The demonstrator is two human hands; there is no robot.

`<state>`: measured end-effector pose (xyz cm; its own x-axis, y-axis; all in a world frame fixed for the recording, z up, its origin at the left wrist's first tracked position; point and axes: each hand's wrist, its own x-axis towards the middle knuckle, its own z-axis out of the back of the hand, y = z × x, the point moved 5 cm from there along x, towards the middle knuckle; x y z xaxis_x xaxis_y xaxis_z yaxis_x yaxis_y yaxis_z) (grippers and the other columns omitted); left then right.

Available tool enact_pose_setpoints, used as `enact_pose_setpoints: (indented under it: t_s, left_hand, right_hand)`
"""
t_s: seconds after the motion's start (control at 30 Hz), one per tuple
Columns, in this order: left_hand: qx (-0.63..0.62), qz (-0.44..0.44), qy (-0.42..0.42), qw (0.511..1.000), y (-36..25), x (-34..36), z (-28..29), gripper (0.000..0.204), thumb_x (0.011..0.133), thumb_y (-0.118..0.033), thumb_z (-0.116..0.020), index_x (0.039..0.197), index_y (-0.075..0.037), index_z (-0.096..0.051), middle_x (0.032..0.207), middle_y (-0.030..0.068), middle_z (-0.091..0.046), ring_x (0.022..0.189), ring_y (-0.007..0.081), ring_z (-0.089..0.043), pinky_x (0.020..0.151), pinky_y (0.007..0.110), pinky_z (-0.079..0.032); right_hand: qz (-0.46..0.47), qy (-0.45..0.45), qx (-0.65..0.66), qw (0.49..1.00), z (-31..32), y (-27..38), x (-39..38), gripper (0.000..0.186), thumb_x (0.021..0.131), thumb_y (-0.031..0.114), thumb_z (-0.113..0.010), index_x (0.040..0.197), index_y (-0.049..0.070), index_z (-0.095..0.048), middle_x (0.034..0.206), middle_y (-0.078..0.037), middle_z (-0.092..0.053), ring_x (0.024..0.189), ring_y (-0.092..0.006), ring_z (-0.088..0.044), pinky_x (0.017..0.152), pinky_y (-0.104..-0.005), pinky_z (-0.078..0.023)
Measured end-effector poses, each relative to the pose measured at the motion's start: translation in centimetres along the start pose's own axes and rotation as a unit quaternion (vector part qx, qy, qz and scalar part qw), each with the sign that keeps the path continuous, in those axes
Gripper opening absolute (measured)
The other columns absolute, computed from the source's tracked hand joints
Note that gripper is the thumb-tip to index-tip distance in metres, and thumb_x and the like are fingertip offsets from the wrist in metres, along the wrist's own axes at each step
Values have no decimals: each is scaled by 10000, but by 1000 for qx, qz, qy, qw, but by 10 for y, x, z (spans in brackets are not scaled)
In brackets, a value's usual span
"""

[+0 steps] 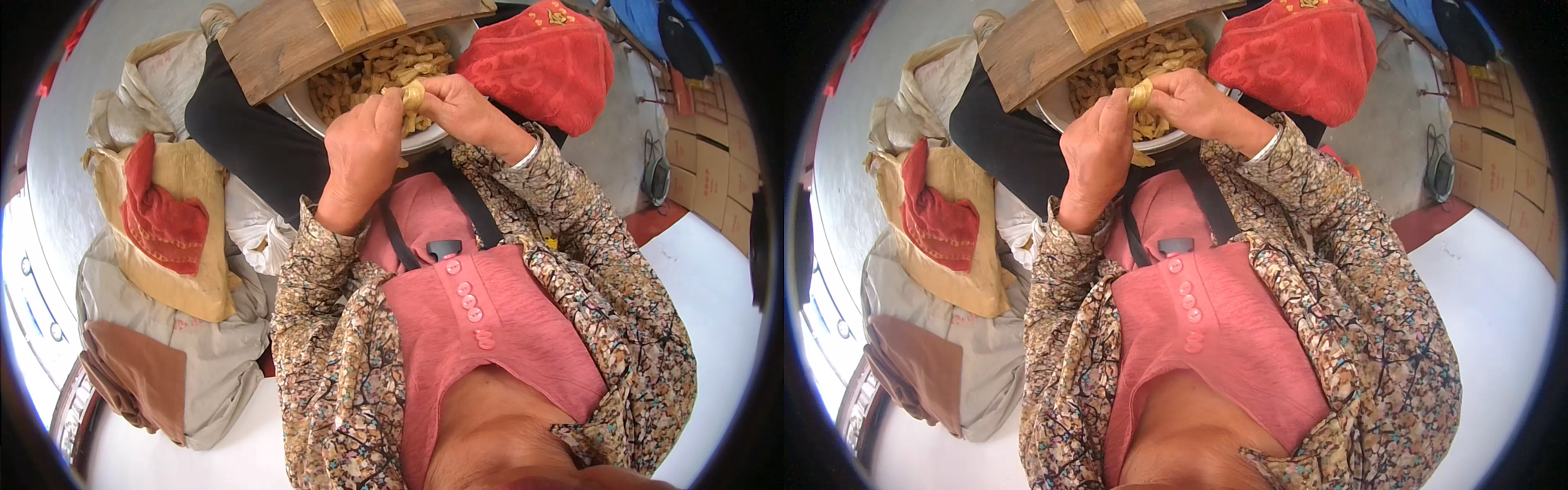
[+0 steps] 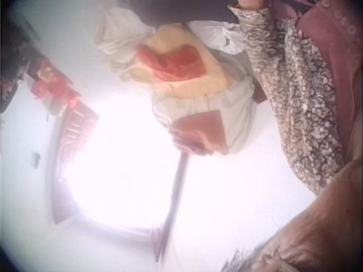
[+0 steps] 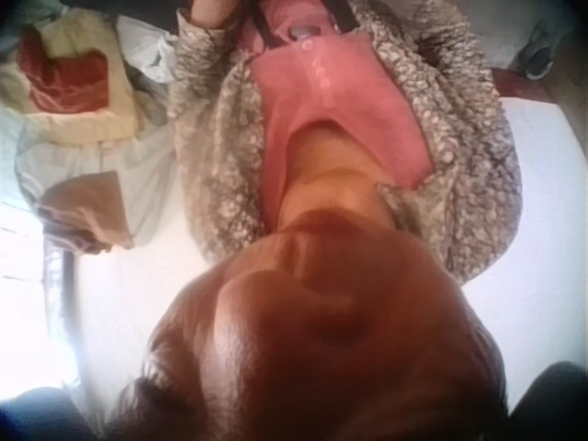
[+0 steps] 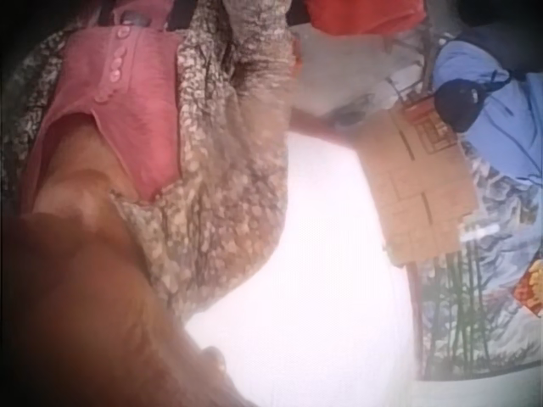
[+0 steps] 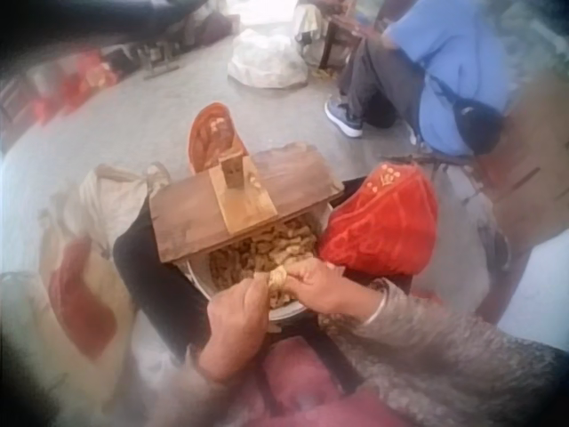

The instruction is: The person sits on the floor and repeatedly picks up dried banana leaves from a metal bowl, separates them by hand, and places them into a white plastic bag. The person continues this process throughout the clip.

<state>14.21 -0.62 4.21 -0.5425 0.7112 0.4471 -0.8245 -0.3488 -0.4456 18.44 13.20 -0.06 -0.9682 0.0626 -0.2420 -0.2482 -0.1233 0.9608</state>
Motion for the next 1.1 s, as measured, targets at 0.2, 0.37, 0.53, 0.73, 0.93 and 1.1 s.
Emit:
enact_pose_setpoints:
  t_s: [0.2, 0.37, 0.53, 0.73, 0.93, 1.1]
  left_hand:
    - [-133, 23, -76, 988, 5, -1, -14, 390, 822, -29, -652, 1202, -18, -563, 1043, 172, -640, 890, 341, -651, 743, 364, -533]
    - [-183, 64, 26, 981, -5, 26, 12, 366, 825, -129, -671, 1154, -18, -556, 1096, 176, -614, 954, 373, -615, 774, 417, -508]
    - [-181, 139, 20, 973, 4, 47, 12, 299, 897, -234, -616, 1103, -22, -575, 915, 180, -633, 803, 391, -617, 681, 438, -492]
    - [-461, 335, 26, 821, 29, 36, -19, 236, 965, -210, -498, 939, 4, -594, 718, 63, -621, 567, 165, -580, 528, 296, -464]
    - [-611, 373, 62, 695, -4, 4, -21, 324, 1017, -311, -448, 1058, -20, -586, 615, -18, -461, 507, 58, -367, 453, 206, -275]
    - [-153, 185, 43, 970, 11, 4, 6, 148, 943, -152, -587, 1050, -54, -620, 757, 73, -610, 579, 199, -561, 547, 300, -458]
  right_hand:
    - [-104, 109, 466, 872, -23, -9, -6, 260, 973, 240, -502, 1106, 68, -647, 1031, 5, -660, 968, -122, -604, 852, -299, -487]
    - [-34, 48, 395, 917, -9, -1, 9, 220, 927, 76, -527, 1108, 37, -645, 1142, -40, -639, 1065, -168, -582, 938, -347, -469]
    - [277, -184, -149, 931, 12, 53, 8, 184, 846, 18, -573, 998, 24, -677, 1143, -68, -643, 1089, -258, -574, 942, -379, -444]
    - [372, -194, -278, 864, 11, 84, -3, 79, 779, 34, -676, 854, 16, -689, 1092, -82, -625, 1038, -283, -569, 902, -377, -441]
    - [217, -225, 85, 946, 32, 57, 21, 109, 913, 60, -617, 931, -31, -676, 1165, -72, -579, 1079, -143, -542, 904, -287, -447]
    - [256, -175, 183, 933, 50, 47, 29, 216, 949, 155, -588, 1097, 9, -646, 1076, -14, -604, 939, -92, -583, 831, -238, -472]
